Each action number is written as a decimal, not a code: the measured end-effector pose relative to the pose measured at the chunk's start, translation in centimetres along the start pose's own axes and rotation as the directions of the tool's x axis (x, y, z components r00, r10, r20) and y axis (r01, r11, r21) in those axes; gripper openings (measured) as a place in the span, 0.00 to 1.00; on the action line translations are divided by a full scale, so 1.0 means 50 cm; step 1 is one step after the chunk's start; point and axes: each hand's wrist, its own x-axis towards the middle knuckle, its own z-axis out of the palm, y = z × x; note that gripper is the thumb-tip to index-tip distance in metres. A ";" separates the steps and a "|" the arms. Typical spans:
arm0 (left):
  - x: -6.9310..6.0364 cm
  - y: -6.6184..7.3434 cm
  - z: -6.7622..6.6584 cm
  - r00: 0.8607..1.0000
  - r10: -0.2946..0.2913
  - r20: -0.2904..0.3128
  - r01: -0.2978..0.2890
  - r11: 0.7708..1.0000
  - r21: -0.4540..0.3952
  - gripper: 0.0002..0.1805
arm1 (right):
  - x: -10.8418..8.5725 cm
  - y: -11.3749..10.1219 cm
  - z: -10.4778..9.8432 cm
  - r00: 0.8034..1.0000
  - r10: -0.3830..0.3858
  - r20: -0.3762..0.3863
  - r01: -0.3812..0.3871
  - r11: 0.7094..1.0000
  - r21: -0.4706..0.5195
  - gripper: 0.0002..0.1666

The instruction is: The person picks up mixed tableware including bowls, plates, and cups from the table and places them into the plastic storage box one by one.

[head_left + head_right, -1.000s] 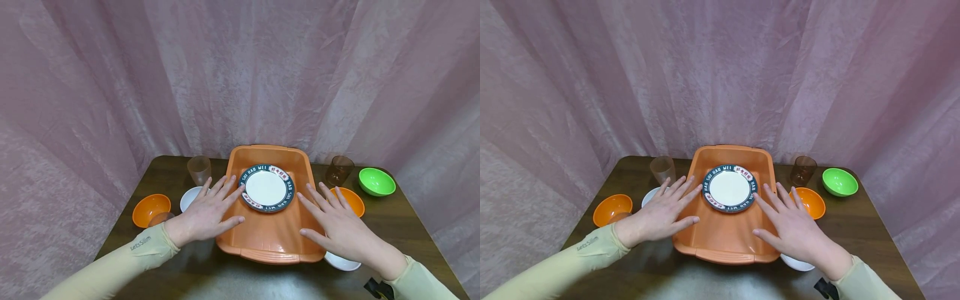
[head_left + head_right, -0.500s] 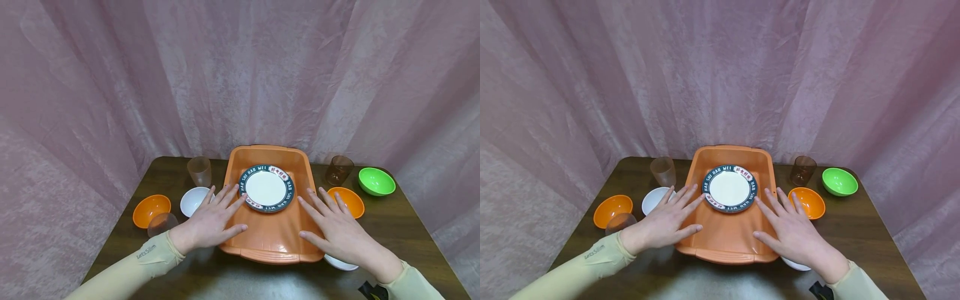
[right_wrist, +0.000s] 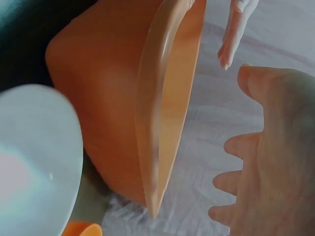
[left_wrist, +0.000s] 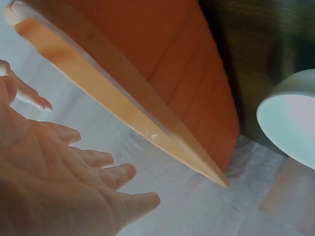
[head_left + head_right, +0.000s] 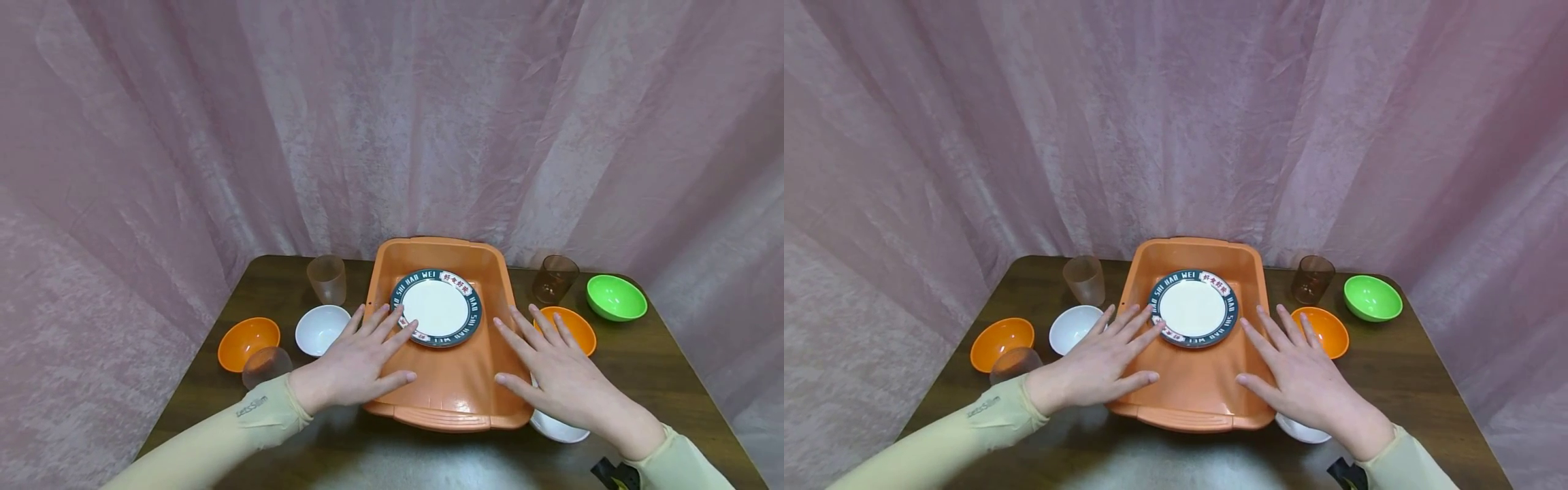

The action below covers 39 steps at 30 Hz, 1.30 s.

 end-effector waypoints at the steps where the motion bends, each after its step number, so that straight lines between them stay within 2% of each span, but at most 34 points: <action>1: 0.004 0.003 0.000 1.000 0.009 -0.002 -0.009 1.000 0.000 0.45 | -0.001 0.004 -0.001 1.000 0.006 0.003 -0.006 1.000 0.000 0.49; 7: 0.030 0.028 -0.005 0.998 0.057 -0.003 -0.057 0.998 0.005 0.45 | -0.008 0.030 -0.008 0.999 0.036 -0.001 -0.036 0.999 0.002 0.49; 17: 0.073 0.062 -0.006 0.993 0.111 0.029 -0.111 0.994 0.016 0.45 | -0.024 0.077 -0.010 0.996 0.080 -0.040 -0.080 0.997 0.004 0.49; 24: 0.104 0.078 0.000 0.989 0.130 0.069 -0.132 0.991 0.018 0.45 | -0.029 0.112 -0.009 0.991 0.133 -0.028 -0.133 0.991 0.019 0.49; 32: 0.136 0.101 0.001 0.989 0.133 0.068 -0.137 0.990 0.045 0.45 | -0.033 0.150 -0.007 0.981 0.191 0.024 -0.192 0.981 0.030 0.50; 39: 0.167 0.125 -0.002 0.988 0.140 0.068 -0.142 0.990 0.023 0.45 | -0.039 0.186 -0.011 0.973 0.230 0.013 -0.231 0.972 0.040 0.50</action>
